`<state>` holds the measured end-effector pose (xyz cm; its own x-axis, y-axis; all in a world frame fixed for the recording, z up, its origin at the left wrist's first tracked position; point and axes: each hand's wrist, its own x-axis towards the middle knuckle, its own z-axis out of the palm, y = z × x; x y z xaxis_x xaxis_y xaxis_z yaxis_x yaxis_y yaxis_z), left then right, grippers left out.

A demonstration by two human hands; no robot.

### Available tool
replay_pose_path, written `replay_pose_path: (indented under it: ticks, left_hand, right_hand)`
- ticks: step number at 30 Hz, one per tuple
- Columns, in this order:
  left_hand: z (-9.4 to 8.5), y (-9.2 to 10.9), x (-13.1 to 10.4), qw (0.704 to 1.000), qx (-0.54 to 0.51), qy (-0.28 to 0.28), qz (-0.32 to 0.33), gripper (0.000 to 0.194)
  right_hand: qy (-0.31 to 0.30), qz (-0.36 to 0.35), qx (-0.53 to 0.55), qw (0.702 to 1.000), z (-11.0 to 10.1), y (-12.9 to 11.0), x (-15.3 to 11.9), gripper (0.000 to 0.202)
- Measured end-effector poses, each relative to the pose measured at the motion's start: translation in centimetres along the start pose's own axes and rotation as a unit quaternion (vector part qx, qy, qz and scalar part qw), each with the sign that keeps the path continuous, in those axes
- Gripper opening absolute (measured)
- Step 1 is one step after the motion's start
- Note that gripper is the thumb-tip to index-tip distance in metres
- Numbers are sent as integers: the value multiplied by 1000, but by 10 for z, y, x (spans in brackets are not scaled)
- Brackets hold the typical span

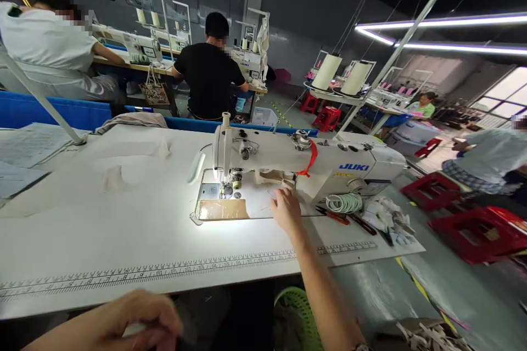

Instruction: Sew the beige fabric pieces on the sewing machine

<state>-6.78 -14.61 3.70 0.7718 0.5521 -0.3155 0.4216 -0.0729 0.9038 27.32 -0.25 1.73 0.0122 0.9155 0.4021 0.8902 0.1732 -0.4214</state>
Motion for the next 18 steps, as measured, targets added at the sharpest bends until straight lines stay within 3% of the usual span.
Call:
replay_pose_path:
  ticks: [3, 6, 8, 13, 18]
  left_hand:
    - [-22, 33, 30, 991, -44, 121, 40, 32]
    - [-41, 30, 61, 969, -24, 235, 71, 35]
    - [-49, 22, 80, 956, -3, 279, 94, 40]
    - [-58, 11, 105, 962, -27, 264, 66, 32]
    - [-86, 4, 94, 962, 33, 272, 7, 23]
  right_hand:
    - [-18, -29, 14, 999, 11, -11, 1, 10]
    - [-59, -60, 69, 994, 2, -39, -27, 11]
    - [-88, -58, 146, 984, -5, -59, -47, 14]
    - [-87, -68, 191, 975, 4, -96, -60, 15]
    - [-120, -68, 178, 974, 32, -104, -34, 23]
